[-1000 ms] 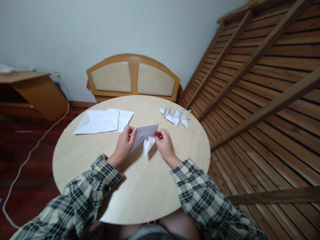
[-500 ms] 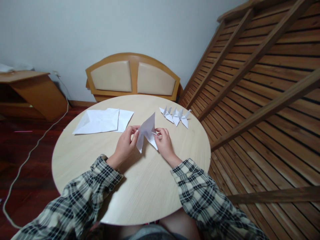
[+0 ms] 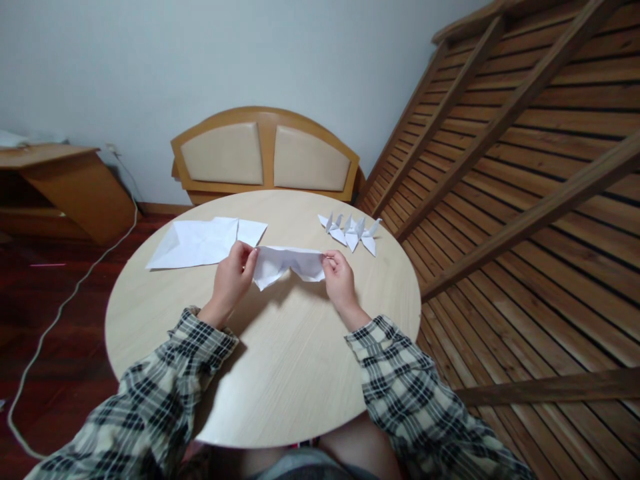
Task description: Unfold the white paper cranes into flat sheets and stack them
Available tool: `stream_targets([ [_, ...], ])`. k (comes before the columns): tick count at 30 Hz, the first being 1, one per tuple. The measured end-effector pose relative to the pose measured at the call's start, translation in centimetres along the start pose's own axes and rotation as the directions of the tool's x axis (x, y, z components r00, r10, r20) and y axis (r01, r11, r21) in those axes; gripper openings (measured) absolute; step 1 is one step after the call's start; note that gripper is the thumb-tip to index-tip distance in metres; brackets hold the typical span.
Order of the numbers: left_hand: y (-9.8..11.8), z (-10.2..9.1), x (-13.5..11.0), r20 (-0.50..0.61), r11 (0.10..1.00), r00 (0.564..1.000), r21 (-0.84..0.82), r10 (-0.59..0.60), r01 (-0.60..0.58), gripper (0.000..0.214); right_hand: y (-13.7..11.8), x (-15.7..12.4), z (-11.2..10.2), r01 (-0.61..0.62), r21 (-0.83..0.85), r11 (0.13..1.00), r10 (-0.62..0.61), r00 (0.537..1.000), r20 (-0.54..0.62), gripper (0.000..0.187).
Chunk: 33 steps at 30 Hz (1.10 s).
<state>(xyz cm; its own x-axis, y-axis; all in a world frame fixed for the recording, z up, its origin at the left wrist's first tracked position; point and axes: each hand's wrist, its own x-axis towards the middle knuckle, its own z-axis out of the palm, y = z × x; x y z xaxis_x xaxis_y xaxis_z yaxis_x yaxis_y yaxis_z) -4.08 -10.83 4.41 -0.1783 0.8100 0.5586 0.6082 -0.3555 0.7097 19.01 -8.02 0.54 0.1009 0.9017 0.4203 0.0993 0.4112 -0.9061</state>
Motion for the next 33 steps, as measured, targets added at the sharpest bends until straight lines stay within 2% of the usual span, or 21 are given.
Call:
stream_targets([
  [4,-0.6,-0.7,0.5,0.014,0.997,1.0,0.073,0.015,-0.016,0.01,-1.0,0.1,-0.6,0.039,-0.036,0.999,-0.04,0.999,-0.02,0.014],
  [8,-0.7,-1.3,0.8,0.033,0.998,0.999,0.065,0.024,-0.026,0.01,-1.7,0.3,-1.1,0.102,-0.092,0.991,-0.103,0.995,-0.009,0.012],
  [10,-0.6,-1.4,1.0,0.034,1.0,0.999,0.018,0.003,-0.003,0.011,-1.8,0.4,-1.3,0.097,-0.079,0.992,-0.098,0.995,-0.008,0.013],
  [13,-0.5,-1.2,1.2,-0.005,0.982,0.994,-0.157,-0.109,0.107,0.016,-1.9,0.6,-1.6,0.036,0.078,0.996,-0.037,0.999,0.015,0.023],
  [15,-0.5,-1.0,1.3,-0.013,0.926,0.974,-0.312,-0.226,0.211,0.024,-1.9,0.5,-1.6,0.029,0.171,0.985,-0.039,0.998,0.055,0.028],
  [17,-0.6,-0.8,1.4,0.028,0.844,0.943,-0.437,-0.332,0.31,0.032,-1.9,0.2,-1.6,0.086,0.157,0.984,-0.103,0.989,0.107,0.028],
  [19,-0.7,-0.7,1.3,0.107,0.758,0.909,-0.518,-0.403,0.397,0.036,-2.0,-0.3,-1.4,0.187,0.05,0.981,-0.193,0.963,0.19,0.035],
  [22,-0.8,-0.7,1.1,0.234,0.649,0.859,-0.574,-0.455,0.5,0.033,-1.9,-1.0,-0.8,0.358,-0.147,0.922,-0.296,0.897,0.328,0.058],
  [24,-0.8,-0.7,1.0,0.293,0.6,0.832,-0.584,-0.471,0.546,0.029,-1.7,-1.2,-0.4,0.418,-0.211,0.884,-0.331,0.876,0.351,0.063],
  [27,-0.6,-0.4,0.8,0.368,0.537,0.797,-0.595,-0.479,0.597,0.026,-1.3,-1.2,-0.2,0.421,-0.229,0.878,-0.344,0.886,0.31,0.054],
  [31,-0.5,0.3,0.6,0.468,0.458,0.75,-0.597,-0.467,0.658,0.023,-1.1,-1.0,-0.1,0.353,-0.229,0.907,-0.289,0.919,0.269,0.018],
  [33,-0.3,0.7,0.6,0.499,0.405,0.731,-0.614,-0.466,0.678,0.022,-1.1,-0.9,0.1,0.299,-0.221,0.928,-0.243,0.938,0.248,0.012],
])
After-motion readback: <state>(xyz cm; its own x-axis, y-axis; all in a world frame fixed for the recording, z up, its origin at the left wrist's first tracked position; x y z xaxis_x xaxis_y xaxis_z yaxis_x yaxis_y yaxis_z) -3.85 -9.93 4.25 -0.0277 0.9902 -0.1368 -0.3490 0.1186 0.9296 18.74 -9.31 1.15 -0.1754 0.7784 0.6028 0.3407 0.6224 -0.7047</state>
